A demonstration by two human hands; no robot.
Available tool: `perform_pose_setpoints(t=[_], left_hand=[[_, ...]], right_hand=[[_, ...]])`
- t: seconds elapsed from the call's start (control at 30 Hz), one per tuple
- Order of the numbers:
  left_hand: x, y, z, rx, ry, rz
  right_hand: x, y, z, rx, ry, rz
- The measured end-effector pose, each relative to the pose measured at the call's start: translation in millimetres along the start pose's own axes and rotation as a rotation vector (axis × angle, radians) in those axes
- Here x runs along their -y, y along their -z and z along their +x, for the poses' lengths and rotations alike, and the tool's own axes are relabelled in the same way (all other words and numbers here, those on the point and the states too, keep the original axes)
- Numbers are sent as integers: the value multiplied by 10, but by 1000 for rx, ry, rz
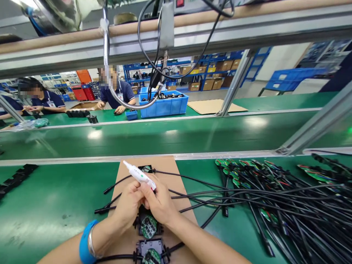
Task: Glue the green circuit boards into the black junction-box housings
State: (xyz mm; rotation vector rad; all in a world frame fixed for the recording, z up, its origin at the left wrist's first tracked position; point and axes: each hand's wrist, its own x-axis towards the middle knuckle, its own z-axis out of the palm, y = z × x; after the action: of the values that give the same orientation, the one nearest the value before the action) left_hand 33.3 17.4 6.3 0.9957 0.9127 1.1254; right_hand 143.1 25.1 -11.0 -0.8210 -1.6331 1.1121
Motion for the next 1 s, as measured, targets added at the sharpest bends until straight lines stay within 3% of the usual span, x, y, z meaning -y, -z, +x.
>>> perform_pose_setpoints(t=[0.1, 0.23, 0.33, 0.43, 0.6, 0.8, 1.0], left_hand=[[-24, 8, 128, 48, 9, 71], [-81, 149, 194, 198, 45, 224], [-91, 354, 171, 285, -145, 612], [-45, 551, 166, 286, -387, 1090], [59, 657, 182, 331, -405, 1381], [88, 640, 173, 367, -395, 1434], [101, 663, 171, 360, -415, 1477]], right_hand=[[62, 102, 150, 28, -122, 80], [210, 442, 509, 6, -106, -221], [292, 734, 825, 139, -61, -537], [312, 899, 1111, 344, -47, -717], [224, 827, 1444, 556, -55, -775], [169, 614, 1639, 723, -26, -874], [245, 539, 1722, 826, -29, -928]])
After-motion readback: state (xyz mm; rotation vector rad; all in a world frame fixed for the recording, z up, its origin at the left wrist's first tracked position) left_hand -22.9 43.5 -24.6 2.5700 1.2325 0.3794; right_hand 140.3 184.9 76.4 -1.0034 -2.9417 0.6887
